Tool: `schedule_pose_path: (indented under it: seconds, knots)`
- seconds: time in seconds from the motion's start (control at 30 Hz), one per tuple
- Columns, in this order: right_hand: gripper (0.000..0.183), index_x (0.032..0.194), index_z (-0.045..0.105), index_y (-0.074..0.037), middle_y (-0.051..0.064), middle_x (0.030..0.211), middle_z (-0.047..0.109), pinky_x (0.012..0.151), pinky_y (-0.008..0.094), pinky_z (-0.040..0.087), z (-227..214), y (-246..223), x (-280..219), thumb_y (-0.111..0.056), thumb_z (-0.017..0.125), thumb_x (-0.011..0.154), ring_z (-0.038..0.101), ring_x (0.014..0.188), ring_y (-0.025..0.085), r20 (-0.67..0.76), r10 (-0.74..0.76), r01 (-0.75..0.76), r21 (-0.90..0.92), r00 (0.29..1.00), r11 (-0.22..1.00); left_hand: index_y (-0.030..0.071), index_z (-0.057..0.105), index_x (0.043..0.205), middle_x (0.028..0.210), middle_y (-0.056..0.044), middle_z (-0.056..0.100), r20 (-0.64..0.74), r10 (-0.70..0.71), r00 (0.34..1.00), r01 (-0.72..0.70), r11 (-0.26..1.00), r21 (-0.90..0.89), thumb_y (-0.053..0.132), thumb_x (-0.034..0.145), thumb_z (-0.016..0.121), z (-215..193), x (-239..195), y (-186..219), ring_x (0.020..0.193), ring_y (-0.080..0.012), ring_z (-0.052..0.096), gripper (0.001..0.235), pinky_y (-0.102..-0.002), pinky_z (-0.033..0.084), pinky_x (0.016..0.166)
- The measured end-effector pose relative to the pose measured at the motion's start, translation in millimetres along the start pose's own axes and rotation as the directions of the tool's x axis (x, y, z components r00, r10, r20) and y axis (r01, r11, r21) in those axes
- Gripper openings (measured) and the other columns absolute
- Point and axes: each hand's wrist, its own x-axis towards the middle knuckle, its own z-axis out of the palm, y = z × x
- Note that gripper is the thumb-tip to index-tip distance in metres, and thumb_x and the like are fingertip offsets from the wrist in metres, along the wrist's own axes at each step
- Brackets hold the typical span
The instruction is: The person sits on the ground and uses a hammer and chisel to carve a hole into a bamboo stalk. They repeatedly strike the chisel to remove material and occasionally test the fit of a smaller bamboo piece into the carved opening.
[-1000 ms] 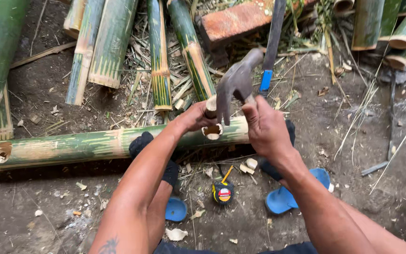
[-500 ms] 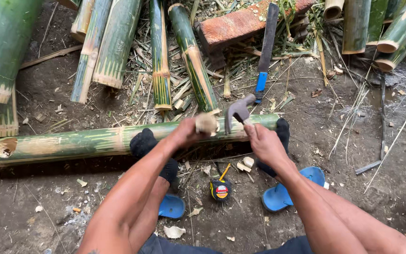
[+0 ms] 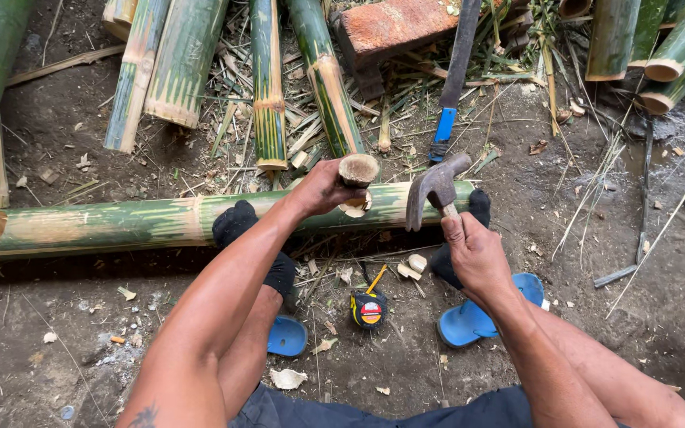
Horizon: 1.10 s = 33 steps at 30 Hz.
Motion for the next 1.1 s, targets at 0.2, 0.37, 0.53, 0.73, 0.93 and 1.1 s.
schedule_pose_path:
  seconds: [0.2, 0.37, 0.53, 0.73, 0.93, 1.1]
  knots:
    - [0.044, 0.095, 0.055, -0.003, 0.022, 0.066, 0.06, 0.055, 0.048, 0.046, -10.3, -32.3, -4.9, -0.046, 0.052, 0.105, 0.059, 0.057, 0.041, 0.023, -0.119, 0.12, -0.05, 0.993, 0.991, 0.006, 0.064, 0.127, 0.112, -0.01, 0.076, -0.003, 0.032, 0.999, -0.031, 0.997, 0.077, 0.021, 0.087, 0.085, 9.4, -8.2, -9.2, 0.102, -0.0189, 0.072, 0.047, -0.037, 0.058, 0.095]
    - [0.037, 0.108, 0.053, -0.004, 0.025, 0.078, 0.067, 0.058, 0.053, 0.049, -4.4, -58.2, 4.7, -0.041, 0.052, 0.104, 0.067, 0.075, 0.049, -0.017, -0.447, 0.445, -0.075, 0.894, 0.892, 0.01, 0.065, 0.127, 0.107, -0.009, 0.078, -0.05, 0.0, 0.999, 0.003, 0.999, 0.046, 0.017, 0.082, 0.085, 14.8, -6.6, -18.6, 0.096, -0.0171, 0.074, 0.05, -0.037, 0.06, 0.092]
    - [0.04, 0.11, 0.052, -0.005, 0.029, 0.081, 0.068, 0.067, 0.06, 0.046, 30.5, -75.0, 51.4, -0.044, 0.051, 0.104, 0.064, 0.079, 0.054, 0.18, -0.227, 0.264, -0.218, 0.957, 0.94, 0.012, 0.068, 0.121, 0.103, -0.007, 0.077, -0.008, -0.207, 0.978, 0.205, 0.971, -0.125, 0.017, 0.084, 0.084, 12.8, -1.4, -40.1, 0.093, -0.0186, 0.073, 0.041, -0.037, 0.064, 0.09]
    - [0.046, 0.104, 0.055, -0.004, 0.03, 0.086, 0.068, 0.072, 0.056, 0.048, 34.7, -36.0, 48.3, -0.049, 0.049, 0.104, 0.066, 0.083, 0.052, 0.17, -0.064, 0.072, -0.038, 0.983, 0.997, 0.01, 0.068, 0.124, 0.123, -0.003, 0.072, 0.241, -0.565, 0.789, 0.587, 0.578, -0.567, 0.029, 0.092, 0.071, 50.4, -13.9, -46.1, 0.11, -0.0155, 0.072, 0.038, -0.037, 0.062, 0.098]
    - [0.049, 0.109, 0.06, -0.004, 0.026, 0.093, 0.069, 0.076, 0.051, 0.051, 1.9, -6.0, 29.0, -0.052, 0.054, 0.101, 0.068, 0.09, 0.046, 0.032, -0.115, 0.114, 0.04, 0.993, 0.993, 0.013, 0.063, 0.123, 0.116, -0.008, 0.071, -0.468, -0.323, 0.823, 0.26, 0.945, -0.196, 0.027, 0.086, 0.068, 17.3, -6.4, 19.6, 0.104, -0.0237, 0.072, 0.04, -0.039, 0.064, 0.092]
    - [0.048, 0.108, 0.064, -0.003, 0.021, 0.091, 0.071, 0.077, 0.044, 0.052, -7.0, -11.7, 15.8, -0.05, 0.062, 0.096, 0.07, 0.085, 0.033, -0.025, -0.157, 0.159, 0.135, 0.987, 0.978, 0.01, 0.027, 0.14, 0.123, -0.016, 0.058, -0.523, -0.214, 0.825, 0.19, 0.977, -0.1, 0.03, 0.091, 0.068, 2.4, 14.3, 55.5, 0.11, -0.0306, 0.066, 0.066, -0.045, 0.058, 0.095]
